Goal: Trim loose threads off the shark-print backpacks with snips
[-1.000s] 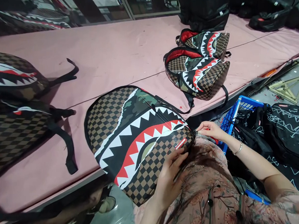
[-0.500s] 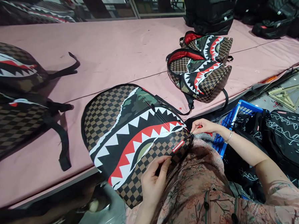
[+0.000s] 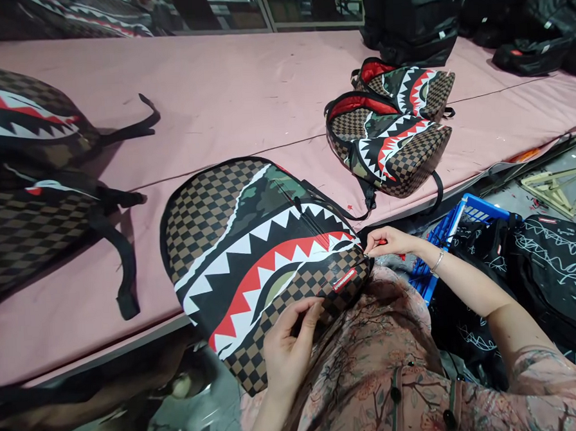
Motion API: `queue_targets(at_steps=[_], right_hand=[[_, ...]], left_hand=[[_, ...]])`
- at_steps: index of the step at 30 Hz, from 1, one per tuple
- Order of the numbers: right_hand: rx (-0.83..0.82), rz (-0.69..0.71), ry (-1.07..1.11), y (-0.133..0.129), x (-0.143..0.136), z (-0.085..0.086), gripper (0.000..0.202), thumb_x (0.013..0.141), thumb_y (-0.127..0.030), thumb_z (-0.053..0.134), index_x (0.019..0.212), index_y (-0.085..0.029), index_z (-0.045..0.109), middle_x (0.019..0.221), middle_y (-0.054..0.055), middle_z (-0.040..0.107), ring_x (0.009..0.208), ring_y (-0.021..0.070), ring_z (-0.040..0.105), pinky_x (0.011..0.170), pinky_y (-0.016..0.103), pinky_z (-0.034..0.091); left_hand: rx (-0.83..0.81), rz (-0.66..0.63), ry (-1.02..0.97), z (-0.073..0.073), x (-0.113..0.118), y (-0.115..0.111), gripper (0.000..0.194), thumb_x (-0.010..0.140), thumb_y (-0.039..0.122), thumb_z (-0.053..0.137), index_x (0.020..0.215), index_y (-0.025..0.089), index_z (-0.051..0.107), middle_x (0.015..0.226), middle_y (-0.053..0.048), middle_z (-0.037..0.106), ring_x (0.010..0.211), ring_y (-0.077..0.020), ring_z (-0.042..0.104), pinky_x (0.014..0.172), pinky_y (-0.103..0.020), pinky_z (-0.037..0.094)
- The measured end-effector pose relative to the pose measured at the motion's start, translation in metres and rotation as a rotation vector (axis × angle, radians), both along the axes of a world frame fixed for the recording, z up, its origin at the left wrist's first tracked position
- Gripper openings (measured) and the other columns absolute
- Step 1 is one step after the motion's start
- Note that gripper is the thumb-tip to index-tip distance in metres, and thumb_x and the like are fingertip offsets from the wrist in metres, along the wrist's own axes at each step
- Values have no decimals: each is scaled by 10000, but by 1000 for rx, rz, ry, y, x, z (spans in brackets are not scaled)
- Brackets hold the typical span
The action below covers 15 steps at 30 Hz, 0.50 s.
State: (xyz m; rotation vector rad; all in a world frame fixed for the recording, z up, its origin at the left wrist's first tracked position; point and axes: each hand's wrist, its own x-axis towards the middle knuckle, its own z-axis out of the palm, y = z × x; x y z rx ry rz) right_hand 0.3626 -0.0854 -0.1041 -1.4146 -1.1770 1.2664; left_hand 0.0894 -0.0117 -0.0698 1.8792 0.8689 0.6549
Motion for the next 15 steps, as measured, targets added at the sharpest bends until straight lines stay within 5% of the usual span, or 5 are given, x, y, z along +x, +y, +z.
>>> queue_targets(at_steps=[8,15], right_hand=[[-29,57,-18,2,8,1,304,664,-377,701,761,-105,607,711,16,618,609,86,512,555,202,403],[-4,140,-73,13,-1,7,285,683,-365,688,766,-103,613,750,30,629,664,103,549,629,233,448]], left_hand=[[113,50,25,-6,-3,8,157,813,313,518,859,199,616,818,-24,640,760,-158,583,721,-285,449],[369,-45,316,-12,7,13,172,824,327,483,780,203,594,759,-32,600,769,-195,512,675,-312,388]])
